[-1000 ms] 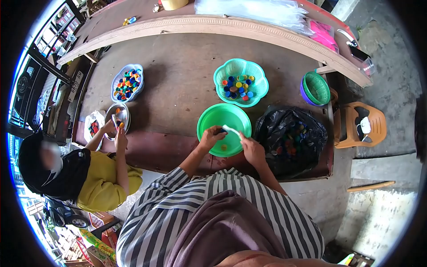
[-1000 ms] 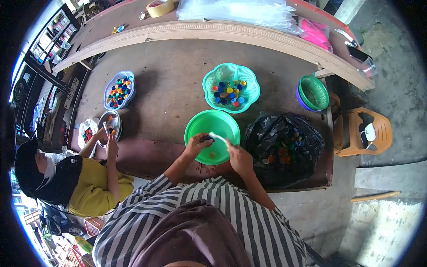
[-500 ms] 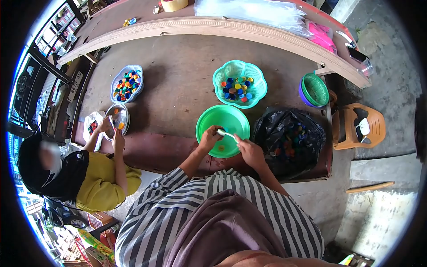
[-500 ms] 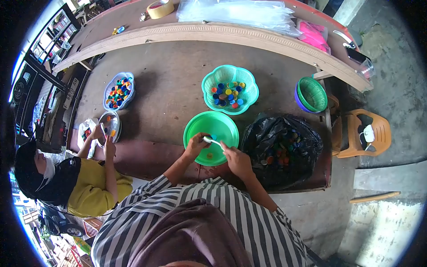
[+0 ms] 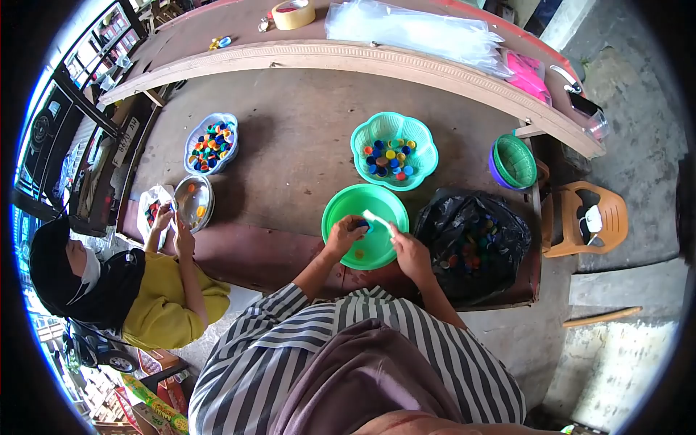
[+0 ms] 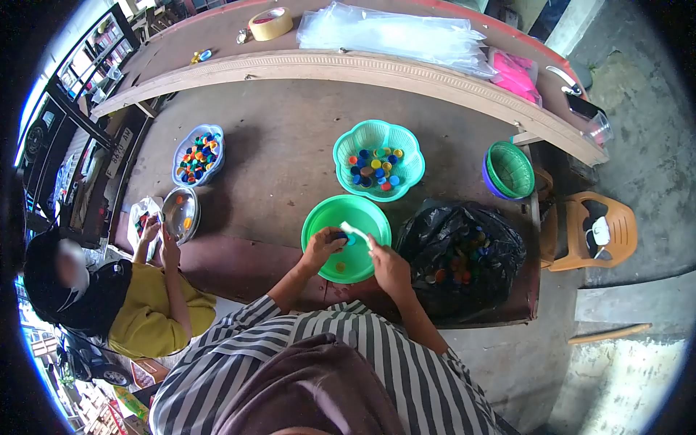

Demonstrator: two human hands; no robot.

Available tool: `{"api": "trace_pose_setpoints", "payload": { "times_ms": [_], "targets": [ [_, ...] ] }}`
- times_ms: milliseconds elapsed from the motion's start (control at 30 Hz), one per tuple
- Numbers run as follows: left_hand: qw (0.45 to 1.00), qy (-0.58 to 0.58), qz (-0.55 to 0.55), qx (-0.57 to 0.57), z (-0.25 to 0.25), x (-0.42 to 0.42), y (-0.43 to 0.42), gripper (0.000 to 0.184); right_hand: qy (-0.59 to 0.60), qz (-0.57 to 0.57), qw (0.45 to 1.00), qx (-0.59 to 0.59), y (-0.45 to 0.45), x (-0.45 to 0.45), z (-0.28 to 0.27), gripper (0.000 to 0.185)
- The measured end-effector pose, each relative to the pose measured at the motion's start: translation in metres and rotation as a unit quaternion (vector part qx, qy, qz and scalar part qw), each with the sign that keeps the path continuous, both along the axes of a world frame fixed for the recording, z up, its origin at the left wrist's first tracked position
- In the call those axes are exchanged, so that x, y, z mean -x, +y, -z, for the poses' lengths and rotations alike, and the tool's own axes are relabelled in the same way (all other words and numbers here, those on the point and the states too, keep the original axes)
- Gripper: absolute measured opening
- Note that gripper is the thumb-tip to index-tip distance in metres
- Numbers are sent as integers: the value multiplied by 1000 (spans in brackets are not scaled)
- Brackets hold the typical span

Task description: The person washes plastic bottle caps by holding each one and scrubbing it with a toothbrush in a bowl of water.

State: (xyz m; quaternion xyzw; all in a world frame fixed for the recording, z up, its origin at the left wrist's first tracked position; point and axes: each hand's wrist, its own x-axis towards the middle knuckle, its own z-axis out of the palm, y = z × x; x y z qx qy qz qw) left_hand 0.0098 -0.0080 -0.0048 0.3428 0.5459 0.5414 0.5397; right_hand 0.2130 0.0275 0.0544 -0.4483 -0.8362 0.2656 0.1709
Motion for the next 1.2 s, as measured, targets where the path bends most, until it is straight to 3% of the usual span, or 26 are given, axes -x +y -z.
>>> {"api": "trace_pose_setpoints", "payload": {
  "times_ms": [33,133,200,333,467,567,667,833,933,1000,1100,1133,1200],
  "targets": [
    [998,-59,-11,31,0,1,-1,28,2,1,1000,1,-1,2,1,40],
    [999,-33,-1,11,3,2,-1,27,9,-42,999,24,-4,0,6,39],
    [1000,1,1,-2,5,3,-2,26,-91,59,994,-4,4,1,6,40],
    [997,70,13,-18,9,9,-2,28,35,-63,997,-6,-9,8,5,39],
    [999,26,17,-18,11,7,-3,29,-73,52,996,-17,-2,3,16,40],
    [999,34,-5,-5,12,6,-3,28,18,0,999,27,-6,8,-4,42],
    [994,102,44,11,4,10,-3,29,-17,-13,1000,10,-7,5,5,40],
    [998,52,20,-6,18,9,-2,28,-3,29,1000,-9,-6,7,5,39],
    [999,26,11,-26,21,8,-1,27,0,-43,999,32,-7,6,9,39],
    [999,-17,-8,-48,17,4,-1,26,-62,57,996,-34,0,3,14,41],
    [999,43,18,25,8,8,-2,26,28,-3,1000,13,-3,7,6,42],
    [999,14,24,27,7,10,-2,27,6,-42,999,24,-7,8,2,43],
    [999,-16,32,28,8,7,-2,28,-28,-13,999,13,-7,7,6,43]
  ]
}}
